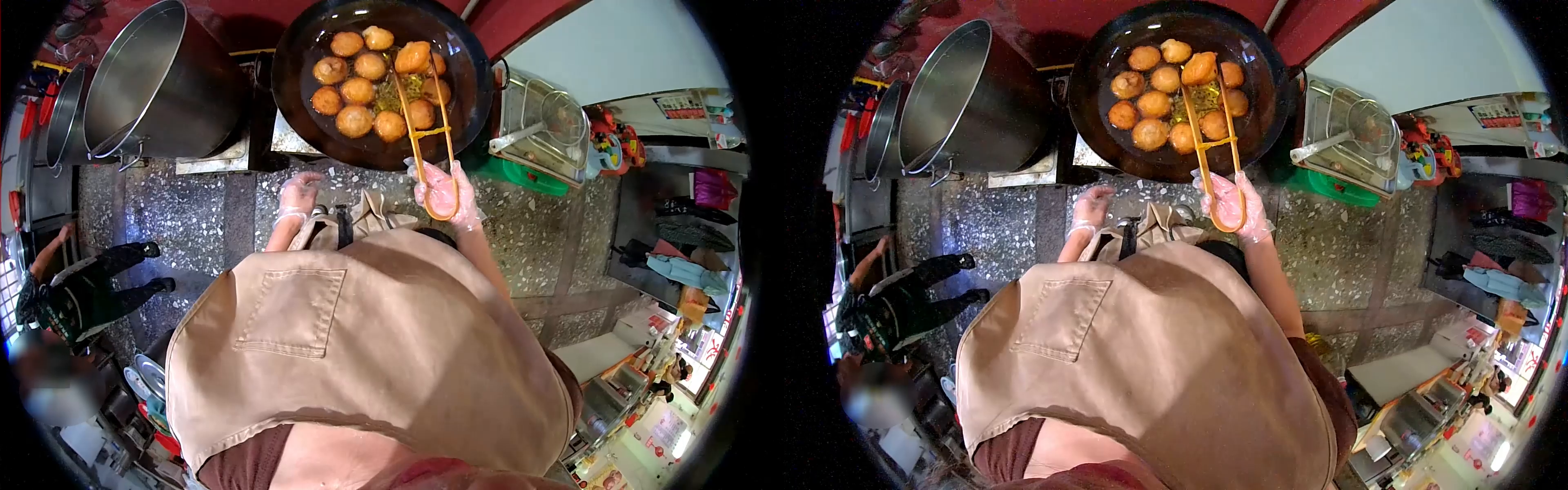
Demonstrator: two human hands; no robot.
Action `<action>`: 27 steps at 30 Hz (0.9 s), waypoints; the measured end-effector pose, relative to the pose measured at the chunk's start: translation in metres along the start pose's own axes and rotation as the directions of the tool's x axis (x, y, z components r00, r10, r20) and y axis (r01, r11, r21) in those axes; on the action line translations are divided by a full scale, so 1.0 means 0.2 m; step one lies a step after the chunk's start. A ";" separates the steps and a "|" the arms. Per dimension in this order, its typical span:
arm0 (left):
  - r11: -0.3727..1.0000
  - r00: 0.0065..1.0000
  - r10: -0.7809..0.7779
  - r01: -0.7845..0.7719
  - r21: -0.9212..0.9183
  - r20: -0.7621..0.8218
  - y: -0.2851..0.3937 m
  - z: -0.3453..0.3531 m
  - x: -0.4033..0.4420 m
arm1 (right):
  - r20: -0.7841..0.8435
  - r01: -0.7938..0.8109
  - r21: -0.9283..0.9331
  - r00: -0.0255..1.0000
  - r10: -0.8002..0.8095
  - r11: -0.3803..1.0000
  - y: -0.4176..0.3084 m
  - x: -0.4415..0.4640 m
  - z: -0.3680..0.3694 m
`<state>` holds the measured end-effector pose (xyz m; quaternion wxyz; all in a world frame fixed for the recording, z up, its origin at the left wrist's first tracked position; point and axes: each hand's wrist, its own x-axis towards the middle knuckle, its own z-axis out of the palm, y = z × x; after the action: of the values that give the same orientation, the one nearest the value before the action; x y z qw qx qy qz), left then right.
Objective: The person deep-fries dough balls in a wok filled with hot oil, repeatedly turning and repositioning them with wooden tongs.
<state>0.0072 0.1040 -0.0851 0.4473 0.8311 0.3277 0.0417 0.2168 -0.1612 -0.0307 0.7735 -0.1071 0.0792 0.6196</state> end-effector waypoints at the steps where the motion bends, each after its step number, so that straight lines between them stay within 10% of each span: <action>1: 1.000 1.000 -0.019 0.019 -0.010 0.006 0.00 0.00 0.00 | 0.043 -0.015 0.026 0.999 0.014 1.000 0.01 0.01 0.01; 27: 0.979 0.997 -0.067 0.058 0.196 0.038 0.08 -0.15 0.04 | 0.250 0.072 0.061 0.964 -0.085 0.996 0.09 0.08 -0.02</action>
<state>0.0106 0.1238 -0.0574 0.3722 0.8609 0.3460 -0.0232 0.2028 -0.1429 -0.0391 0.8038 -0.0105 -0.0083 0.5948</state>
